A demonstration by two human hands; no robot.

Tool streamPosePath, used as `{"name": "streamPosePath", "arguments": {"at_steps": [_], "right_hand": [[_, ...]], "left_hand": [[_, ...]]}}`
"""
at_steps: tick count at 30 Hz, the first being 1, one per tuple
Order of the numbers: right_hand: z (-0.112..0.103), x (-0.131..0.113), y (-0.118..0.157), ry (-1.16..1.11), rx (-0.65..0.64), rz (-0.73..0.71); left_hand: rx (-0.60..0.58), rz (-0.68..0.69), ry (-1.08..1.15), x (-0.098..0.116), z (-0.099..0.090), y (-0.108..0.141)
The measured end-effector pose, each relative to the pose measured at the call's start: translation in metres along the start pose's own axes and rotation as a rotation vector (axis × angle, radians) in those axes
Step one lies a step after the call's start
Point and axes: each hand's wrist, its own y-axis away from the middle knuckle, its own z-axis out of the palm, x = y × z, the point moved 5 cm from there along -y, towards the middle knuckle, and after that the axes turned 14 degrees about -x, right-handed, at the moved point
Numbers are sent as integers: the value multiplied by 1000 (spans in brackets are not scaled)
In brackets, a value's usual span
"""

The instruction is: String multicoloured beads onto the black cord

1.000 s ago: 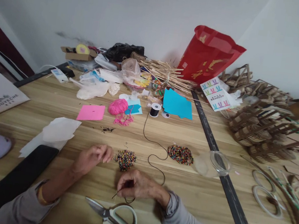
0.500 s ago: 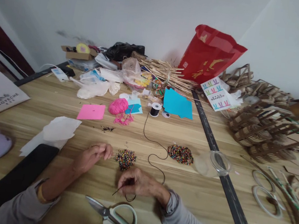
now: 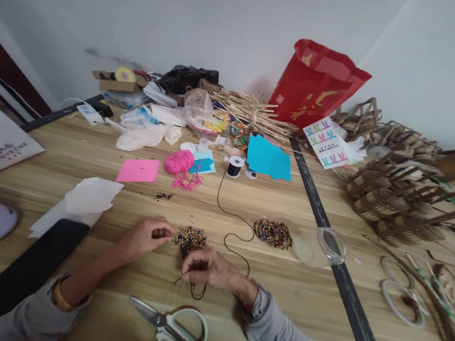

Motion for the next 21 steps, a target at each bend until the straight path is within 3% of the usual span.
{"name": "streamPosePath", "arguments": {"at_steps": [6, 14, 17, 21], "right_hand": [[-2, -5, 0, 33, 49, -65], [-7, 3, -1, -14, 59, -47], [-7, 2, 0, -31, 68, -45], [-7, 4, -1, -53, 70, -50]], "left_hand": [[-53, 2, -163, 5, 3, 0], [-33, 19, -258, 14, 3, 2], [-6, 47, -217, 12, 4, 1], [2, 41, 3, 6, 7, 0]]}}
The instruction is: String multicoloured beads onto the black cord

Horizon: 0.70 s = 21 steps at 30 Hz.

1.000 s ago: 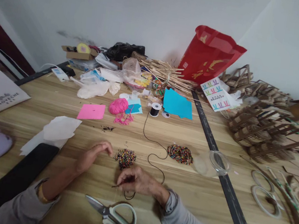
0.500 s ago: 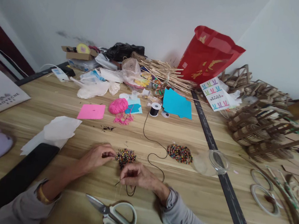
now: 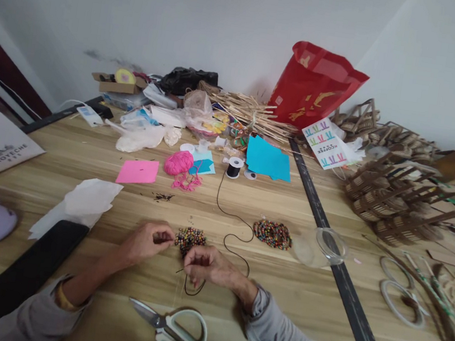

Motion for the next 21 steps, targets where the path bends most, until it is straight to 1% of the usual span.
{"name": "streamPosePath", "arguments": {"at_steps": [3, 6, 10, 14, 15, 17, 19, 21], "right_hand": [[-1, 3, -1, -36, 10, 1], [-2, 5, -1, -54, 20, 12], [-2, 5, -1, -50, 24, 17], [-1, 4, -1, 10, 48, -6], [-1, 3, -1, 50, 77, -34], [0, -2, 1, 166, 176, -120], [0, -9, 5, 319, 306, -219], [3, -16, 9, 507, 400, -291]], "left_hand": [[-73, -55, 229, -5, 7, -1], [-144, -70, 419, -6, 11, -1], [-215, -80, 570, -5, 16, 1], [-266, -79, 655, -4, 20, 1], [-271, -77, 667, -4, 21, 1], [-284, -79, 683, -4, 22, 1], [-297, -87, 689, -4, 24, 1], [-309, -93, 690, -5, 25, 0]]}}
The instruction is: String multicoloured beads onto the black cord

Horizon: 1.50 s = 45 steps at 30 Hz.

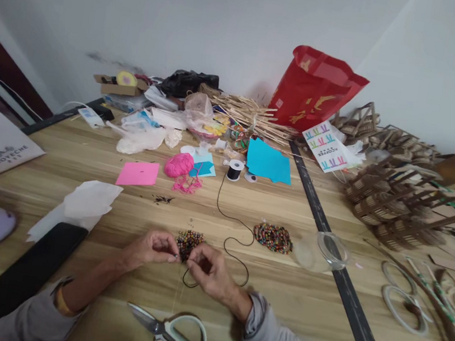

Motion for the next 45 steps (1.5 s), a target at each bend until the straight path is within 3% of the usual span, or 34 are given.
{"name": "streamPosePath", "arguments": {"at_steps": [4, 8, 29, 45], "right_hand": [[2, -16, 3, 345, 13, -173], [4, -21, 4, 469, -4, -245], [6, -17, 1, 503, -43, -245], [8, -15, 2, 534, -49, -234]], "left_hand": [[5, -5, -3, -3, 0, -2], [9, -8, -28, -3, 1, -1], [-75, -2, -89, -8, 4, -2], [-67, 13, -107, -6, 4, -2]]}}
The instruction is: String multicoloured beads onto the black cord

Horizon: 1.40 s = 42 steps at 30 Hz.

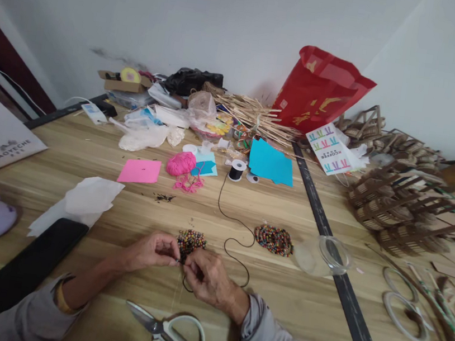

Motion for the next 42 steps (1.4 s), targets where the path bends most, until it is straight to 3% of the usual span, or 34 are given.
{"name": "streamPosePath", "arguments": {"at_steps": [29, 42], "right_hand": [[0, 0, -1, -47, -40, -20], [-1, 3, 0, -63, 32, -47]], "left_hand": [[-26, -9, 2, -1, 2, -1], [-26, -9, -18, 4, 2, -1]]}}
